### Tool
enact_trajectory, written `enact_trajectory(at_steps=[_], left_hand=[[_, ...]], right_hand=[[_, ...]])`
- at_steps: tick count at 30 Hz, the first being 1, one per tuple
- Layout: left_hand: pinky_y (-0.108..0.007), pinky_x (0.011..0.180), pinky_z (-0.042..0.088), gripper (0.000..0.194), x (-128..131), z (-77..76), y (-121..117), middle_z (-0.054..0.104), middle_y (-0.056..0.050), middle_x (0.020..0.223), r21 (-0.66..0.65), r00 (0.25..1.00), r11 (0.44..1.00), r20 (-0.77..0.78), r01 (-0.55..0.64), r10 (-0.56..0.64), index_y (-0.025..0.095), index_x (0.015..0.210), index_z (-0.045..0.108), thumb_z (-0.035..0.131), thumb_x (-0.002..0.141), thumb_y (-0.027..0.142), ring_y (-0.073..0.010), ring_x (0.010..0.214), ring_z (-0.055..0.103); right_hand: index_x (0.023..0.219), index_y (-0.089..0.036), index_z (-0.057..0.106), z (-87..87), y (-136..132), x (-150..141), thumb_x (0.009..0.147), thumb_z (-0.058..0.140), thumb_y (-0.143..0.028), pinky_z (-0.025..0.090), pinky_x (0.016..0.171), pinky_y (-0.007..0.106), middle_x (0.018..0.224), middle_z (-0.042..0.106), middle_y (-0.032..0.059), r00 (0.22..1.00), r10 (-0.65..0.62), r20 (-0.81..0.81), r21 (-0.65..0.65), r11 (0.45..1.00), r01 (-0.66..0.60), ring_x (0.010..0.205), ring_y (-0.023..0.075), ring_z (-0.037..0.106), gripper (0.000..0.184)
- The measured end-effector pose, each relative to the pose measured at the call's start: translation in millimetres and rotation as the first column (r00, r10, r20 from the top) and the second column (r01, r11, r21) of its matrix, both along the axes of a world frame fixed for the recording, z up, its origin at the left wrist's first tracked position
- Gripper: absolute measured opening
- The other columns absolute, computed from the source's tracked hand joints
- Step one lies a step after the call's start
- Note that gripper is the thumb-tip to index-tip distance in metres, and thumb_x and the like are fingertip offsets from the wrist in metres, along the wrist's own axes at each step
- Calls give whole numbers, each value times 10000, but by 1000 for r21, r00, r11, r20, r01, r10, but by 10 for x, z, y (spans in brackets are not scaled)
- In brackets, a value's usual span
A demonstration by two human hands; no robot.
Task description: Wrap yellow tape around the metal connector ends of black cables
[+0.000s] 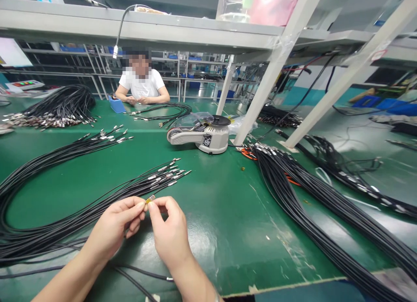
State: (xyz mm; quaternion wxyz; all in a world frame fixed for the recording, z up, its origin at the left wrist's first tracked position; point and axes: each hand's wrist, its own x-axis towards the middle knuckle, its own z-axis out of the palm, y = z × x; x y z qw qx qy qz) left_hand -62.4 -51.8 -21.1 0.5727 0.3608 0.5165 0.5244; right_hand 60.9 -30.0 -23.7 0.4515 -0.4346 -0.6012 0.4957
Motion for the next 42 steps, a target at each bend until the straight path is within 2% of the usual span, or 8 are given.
enact_trajectory(at_steps=[6,12,19,22,25,28,37,42], left_hand=[[-147,329,173,228,-94,35,8,441,55,464,-14,959,987,239,161,-153,119,631,577,679,670,320,-5,335,246],[-156,326,132,239,-186,53,-4,377,67,412,-18,868,923,349,384,-354,115,579,550,681,663,296,2,326,179],[-169,314,92,269,-267,30,-16,304,85,378,-44,780,821,345,569,-522,118,568,546,683,622,343,-3,314,134],[-173,326,126,254,-213,70,-32,353,75,402,-19,820,850,272,527,-503,122,599,553,660,662,343,-10,319,180],[-172,358,197,226,-109,142,-62,440,56,485,35,926,925,-36,378,-377,140,643,544,612,725,339,-26,356,306],[-172,368,215,244,-38,188,-87,446,61,509,36,916,943,-253,330,-310,156,640,510,579,742,366,-34,375,326],[-156,358,243,274,-36,150,-76,480,58,561,-25,904,930,-226,366,-362,161,889,584,524,773,401,-37,381,344],[-157,348,232,256,-3,142,-66,521,37,588,-8,922,948,-228,319,-312,147,766,591,578,736,401,-34,390,354]], right_hand=[[733,-174,581,-10,16,34,819,535,-288,448,732,292,769,629,34,997,80,-13,71,994,-79,748,166,576,150],[769,-191,579,-33,34,122,790,582,-255,454,712,275,755,596,6,993,112,30,222,968,-116,728,149,567,68],[762,-211,628,95,-18,196,806,582,-201,463,677,286,733,598,14,960,267,89,442,853,-278,715,156,563,64],[797,-210,646,123,2,268,807,587,-222,464,720,299,784,619,24,960,270,70,361,891,-276,757,163,577,61],[832,-194,654,151,50,380,788,608,-263,459,730,284,805,628,19,948,318,21,132,939,-318,770,156,584,94],[695,-167,625,166,73,446,756,630,-284,432,643,253,661,597,-12,963,271,11,-25,962,-270,652,130,543,132],[629,-151,597,113,64,380,738,617,-292,406,604,250,590,566,-21,982,187,-5,-96,978,-187,595,120,499,179],[630,-158,597,140,65,364,741,613,-286,402,597,245,593,566,-25,984,180,-5,-63,982,-180,595,117,494,170]])
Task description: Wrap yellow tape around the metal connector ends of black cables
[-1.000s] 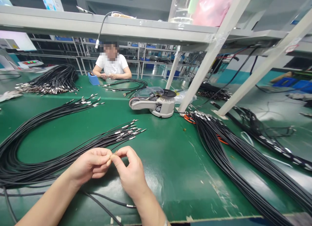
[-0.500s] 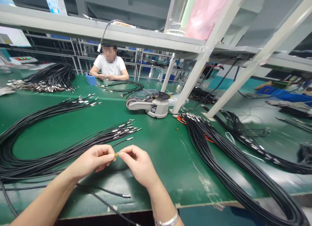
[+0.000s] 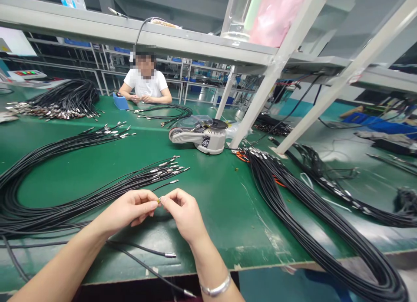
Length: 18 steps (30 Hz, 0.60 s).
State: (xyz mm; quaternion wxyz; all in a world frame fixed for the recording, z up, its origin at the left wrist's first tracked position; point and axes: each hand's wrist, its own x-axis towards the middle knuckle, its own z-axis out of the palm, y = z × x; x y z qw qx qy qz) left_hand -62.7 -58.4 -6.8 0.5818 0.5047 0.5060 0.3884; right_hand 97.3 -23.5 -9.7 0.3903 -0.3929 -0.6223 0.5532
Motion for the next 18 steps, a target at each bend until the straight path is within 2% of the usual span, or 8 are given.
enact_trajectory(at_steps=[6,9,13,18], left_hand=[[-158,346,131,278,-23,-31,26,496,43,528,-85,983,996,184,-8,24,134,683,553,637,678,399,-19,365,312],[-160,357,119,276,-26,-28,27,493,45,519,-84,977,996,208,-25,42,134,667,540,650,674,387,-15,367,305],[-162,360,110,257,-22,-34,28,485,46,505,-82,973,996,225,-29,47,128,655,545,654,679,358,-12,364,295],[-163,335,100,248,-42,-69,43,489,38,499,-125,956,992,294,25,13,117,676,578,648,688,355,-14,342,294]], right_hand=[[706,-151,650,-10,16,-60,730,630,-338,433,614,253,651,629,-2,998,35,-60,-80,996,-40,616,123,536,190],[737,-149,660,-27,28,-78,718,647,-337,433,607,247,660,632,-5,993,33,-112,-118,992,-46,610,117,540,190],[658,-147,643,-41,37,-87,708,663,-305,422,598,239,602,606,-18,989,14,-146,-128,991,-33,584,108,523,167],[753,-157,672,-51,51,-98,701,675,-302,434,629,255,632,634,-16,984,19,-179,-107,993,-39,603,115,536,154]])
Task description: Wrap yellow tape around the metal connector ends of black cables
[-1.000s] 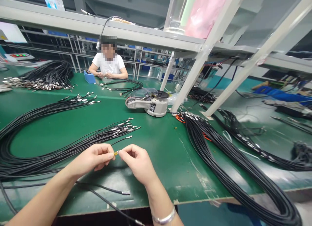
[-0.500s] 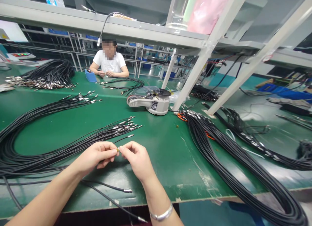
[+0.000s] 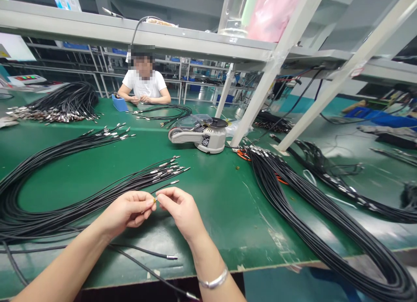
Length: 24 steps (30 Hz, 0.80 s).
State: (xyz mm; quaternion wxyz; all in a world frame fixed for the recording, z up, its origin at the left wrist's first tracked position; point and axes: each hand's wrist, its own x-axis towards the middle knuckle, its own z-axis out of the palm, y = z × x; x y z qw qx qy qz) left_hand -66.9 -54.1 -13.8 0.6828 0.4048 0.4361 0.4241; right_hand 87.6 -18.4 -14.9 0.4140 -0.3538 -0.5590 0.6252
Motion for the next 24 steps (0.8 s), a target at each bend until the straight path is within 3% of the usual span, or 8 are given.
enact_trajectory(at_steps=[3,7,11,24], left_hand=[[-157,324,205,287,-7,7,1,521,17,531,41,998,999,-58,15,-13,107,723,611,605,729,394,-30,354,359],[-169,385,365,290,4,49,-5,564,4,597,121,978,991,-197,-47,71,124,772,610,609,725,410,-62,433,461],[-164,369,361,292,19,64,3,542,14,560,99,968,993,-237,-58,80,120,692,593,623,697,410,-54,413,441],[-144,317,273,249,-12,-3,26,547,9,503,-15,999,1000,-44,-15,14,97,722,621,646,689,343,-39,348,413]], right_hand=[[698,-150,655,-9,17,-4,716,662,-316,429,625,256,607,629,-14,1000,-3,16,17,1000,2,593,115,524,168],[663,-150,646,-21,33,-9,705,670,-319,420,605,243,587,605,-33,996,-83,34,-15,996,84,567,104,510,176],[643,-142,638,-24,27,-17,693,681,-311,407,577,232,578,604,-33,995,-92,35,-47,994,94,544,94,492,182],[616,-136,625,-33,13,-33,698,659,-348,373,546,231,541,584,-25,996,-63,63,-98,993,69,515,93,463,230]])
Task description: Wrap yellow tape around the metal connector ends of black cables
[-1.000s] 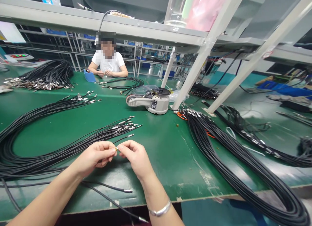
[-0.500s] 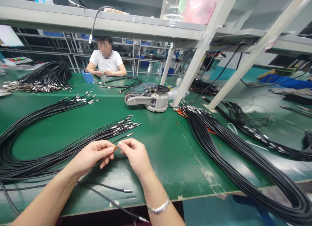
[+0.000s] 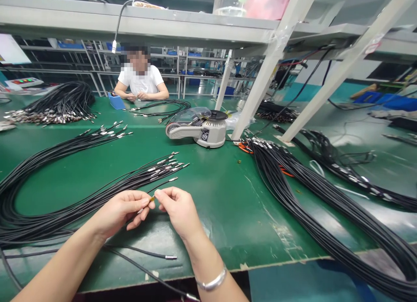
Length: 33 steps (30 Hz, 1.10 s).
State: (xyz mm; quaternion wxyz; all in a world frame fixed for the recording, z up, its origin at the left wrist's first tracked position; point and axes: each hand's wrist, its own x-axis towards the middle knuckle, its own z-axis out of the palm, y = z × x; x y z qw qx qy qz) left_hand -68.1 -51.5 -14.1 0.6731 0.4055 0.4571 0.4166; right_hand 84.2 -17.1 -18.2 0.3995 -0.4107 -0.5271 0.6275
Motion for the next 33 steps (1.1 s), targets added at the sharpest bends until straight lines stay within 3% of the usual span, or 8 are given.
enact_trajectory(at_steps=[12,20,23,26,28,31,33], left_hand=[[-138,319,234,294,45,-21,1,584,-6,550,40,999,999,-28,21,-20,110,712,599,585,773,397,-25,331,414],[-148,333,186,221,25,-45,15,538,16,529,17,992,1000,120,25,-27,107,642,603,658,706,311,-8,350,329],[-149,337,238,250,36,-22,5,550,8,540,40,1000,999,9,3,-4,109,643,607,631,726,343,-20,358,376],[-154,374,334,231,56,-6,-3,559,17,571,91,984,994,-156,-68,81,120,691,619,643,712,350,-40,398,448],[-157,373,349,226,64,-8,0,557,26,573,106,972,987,-188,-122,140,124,720,623,656,694,347,-40,389,452],[-151,330,305,247,56,-26,15,550,29,540,63,975,980,-113,-187,193,116,705,623,668,669,356,-32,340,422],[-148,315,290,253,39,-37,27,545,31,523,24,973,973,-25,-231,231,112,703,624,692,637,347,-31,330,413]], right_hand=[[623,-140,624,-5,-3,-13,700,663,-322,383,551,231,586,625,-5,999,22,-39,15,1000,-21,538,97,480,201],[611,-142,609,-9,-16,-27,720,647,-296,392,567,224,570,612,-19,999,12,-40,54,999,-10,540,91,481,192],[622,-140,620,-22,1,-29,719,645,-312,391,560,224,571,610,-17,1000,-9,-15,47,999,10,531,91,480,199],[629,-139,629,-41,20,-35,710,652,-329,386,534,224,520,558,-38,997,-74,36,34,997,73,499,89,469,207],[652,-138,640,-58,21,-35,717,645,-339,402,535,228,525,553,-35,994,-94,54,42,995,92,504,96,486,211],[758,-145,674,-88,-6,-19,774,583,-324,451,594,256,672,628,16,985,-154,74,176,975,139,589,127,553,202],[857,-163,684,-115,-36,-1,808,544,-277,468,646,273,800,644,46,968,-234,89,353,916,189,680,149,583,187]])
